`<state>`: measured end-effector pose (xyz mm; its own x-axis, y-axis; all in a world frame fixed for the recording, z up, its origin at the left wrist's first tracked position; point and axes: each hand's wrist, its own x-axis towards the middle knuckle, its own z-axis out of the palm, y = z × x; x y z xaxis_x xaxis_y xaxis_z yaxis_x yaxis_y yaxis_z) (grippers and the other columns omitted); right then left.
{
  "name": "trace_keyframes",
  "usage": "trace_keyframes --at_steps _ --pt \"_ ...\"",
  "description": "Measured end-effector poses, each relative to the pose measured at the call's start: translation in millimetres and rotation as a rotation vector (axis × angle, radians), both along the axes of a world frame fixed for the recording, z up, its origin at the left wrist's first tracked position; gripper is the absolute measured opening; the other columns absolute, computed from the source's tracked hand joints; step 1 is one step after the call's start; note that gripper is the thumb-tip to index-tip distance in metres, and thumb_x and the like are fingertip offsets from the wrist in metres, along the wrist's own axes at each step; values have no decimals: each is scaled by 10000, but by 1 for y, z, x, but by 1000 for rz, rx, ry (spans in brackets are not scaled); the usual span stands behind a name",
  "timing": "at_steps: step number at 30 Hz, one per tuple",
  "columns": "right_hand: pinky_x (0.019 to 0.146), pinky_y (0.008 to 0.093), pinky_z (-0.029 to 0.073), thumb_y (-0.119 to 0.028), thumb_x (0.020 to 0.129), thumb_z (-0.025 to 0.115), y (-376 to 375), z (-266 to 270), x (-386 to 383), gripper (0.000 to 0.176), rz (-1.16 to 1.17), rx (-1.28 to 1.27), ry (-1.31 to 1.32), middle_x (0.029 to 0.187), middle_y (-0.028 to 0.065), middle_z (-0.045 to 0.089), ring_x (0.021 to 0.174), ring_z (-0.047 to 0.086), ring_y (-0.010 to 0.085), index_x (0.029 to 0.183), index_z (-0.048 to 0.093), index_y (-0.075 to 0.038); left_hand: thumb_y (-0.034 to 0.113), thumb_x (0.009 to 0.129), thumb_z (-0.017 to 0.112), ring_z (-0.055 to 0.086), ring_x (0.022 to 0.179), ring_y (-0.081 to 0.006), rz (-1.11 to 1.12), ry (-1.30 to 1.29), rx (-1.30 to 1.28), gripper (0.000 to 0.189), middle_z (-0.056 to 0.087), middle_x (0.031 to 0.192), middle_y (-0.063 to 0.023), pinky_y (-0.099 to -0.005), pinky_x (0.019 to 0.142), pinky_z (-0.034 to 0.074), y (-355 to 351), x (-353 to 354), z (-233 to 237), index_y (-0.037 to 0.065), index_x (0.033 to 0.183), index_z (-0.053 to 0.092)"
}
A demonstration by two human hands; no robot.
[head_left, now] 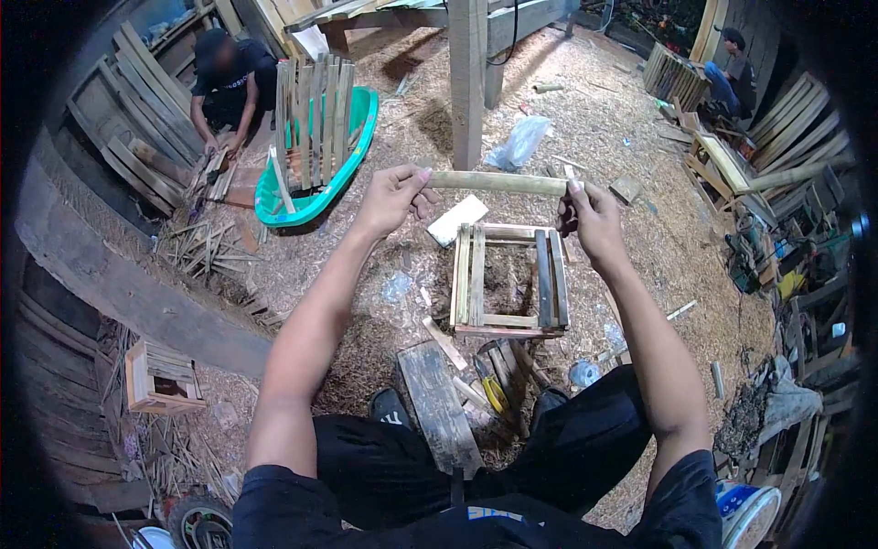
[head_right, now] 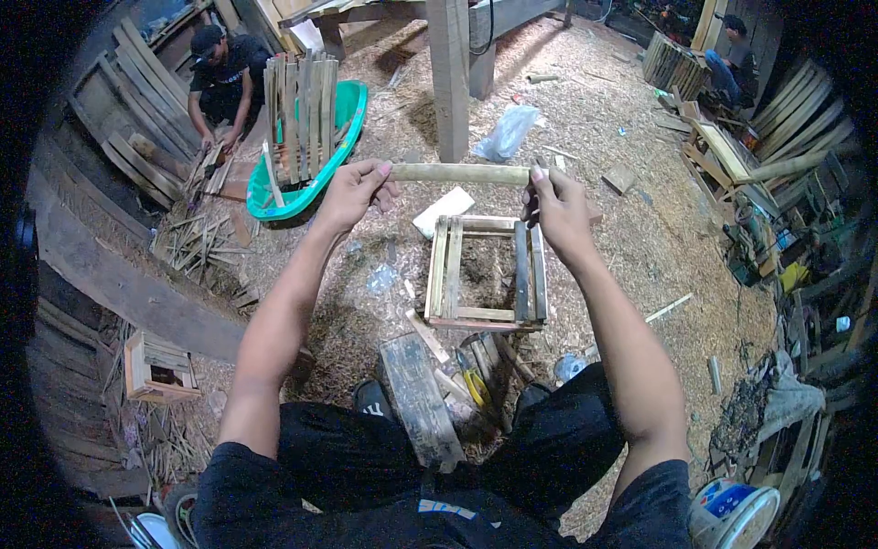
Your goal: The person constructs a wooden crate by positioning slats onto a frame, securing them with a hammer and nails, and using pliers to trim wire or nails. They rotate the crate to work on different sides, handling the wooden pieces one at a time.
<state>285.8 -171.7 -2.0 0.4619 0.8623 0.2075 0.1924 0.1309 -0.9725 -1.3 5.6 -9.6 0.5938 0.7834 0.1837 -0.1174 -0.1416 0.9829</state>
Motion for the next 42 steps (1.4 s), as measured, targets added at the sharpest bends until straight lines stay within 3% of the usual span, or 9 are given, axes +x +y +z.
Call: trace_keyframes --at_steps 6,8,9,16,17,20,24,31,42 --pt "588 265 489 -272 1091 580 0 4 3 289 -50 -50 -55 767 14 626 654 600 93 1048 695 -11 224 1070 619 653 595 -98 -5 260 139 272 735 818 -87 -255 537 531 -3 -3 3 -29 1047 718" --pt "602 284 531 -289 1093 577 2 4 1 281 -99 -42 259 847 41 660 709 642 120 1100 677 -26 228 1070 618 672 610 -107 -79 287 135 279 744 847 -89 -257 547 545 -4 -1 -1 -30 1076 723" --pt "630 315 588 -311 1106 541 2 1 5 299 -74 -52 265 971 76 664 784 680 161 1174 619 -30 232 1070 617 690 624 -116 -150 315 129 288 754 876 -92 -258 558 558 -4 -2 -7 -32 1104 727" --pt "725 362 663 -294 1127 471 21 -24 29 299 -116 -63 415 1027 118 618 839 698 213 1216 537 -17 279 1077 600 754 728 -167 -123 495 48 343 769 1005 -104 -292 604 610 16 -15 -37 -18 1206 713" --pt "714 370 670 -271 1126 475 23 -29 35 295 -122 -85 409 1036 138 629 822 700 221 1220 537 1 295 1076 604 680 750 -96 -87 492 -74 330 767 1019 -63 -274 655 572 17 -19 -41 22 1219 722" --pt "679 366 670 -242 1114 508 30 -46 48 287 -138 -132 321 1042 151 646 784 698 219 1231 538 18 318 1085 582 681 746 -102 -49 544 -84 356 757 1028 -65 -283 669 584 29 -32 -60 21 1246 693" --pt "532 276 567 -266 1005 724 40 -68 66 442 -132 -172 319 923 73 696 645 653 133 1340 592 -10 331 1089 570 659 770 -92 -6 572 -155 370 739 1042 -52 -287 701 591 35 -43 -77 30 1268 690" --pt "568 249 494 -234 1002 731 48 -88 70 397 13 -303 62 845 13 660 622 594 92 1325 655 -17 337 1096 552 664 780 -94 2 621 -215 368 727 1053 -42 -266 666 560 39 -40 -96 50 1284 685" --pt "612 279 520 -291 982 754 74 -133 61 398 269 -536 -140 877 52 733 669 625 90 1285 713 -37 314 1094 562 638 730 -89 -39 632 -302 352 719 1031 -23 -247 619 550 48 0 -112 45 1282 690"
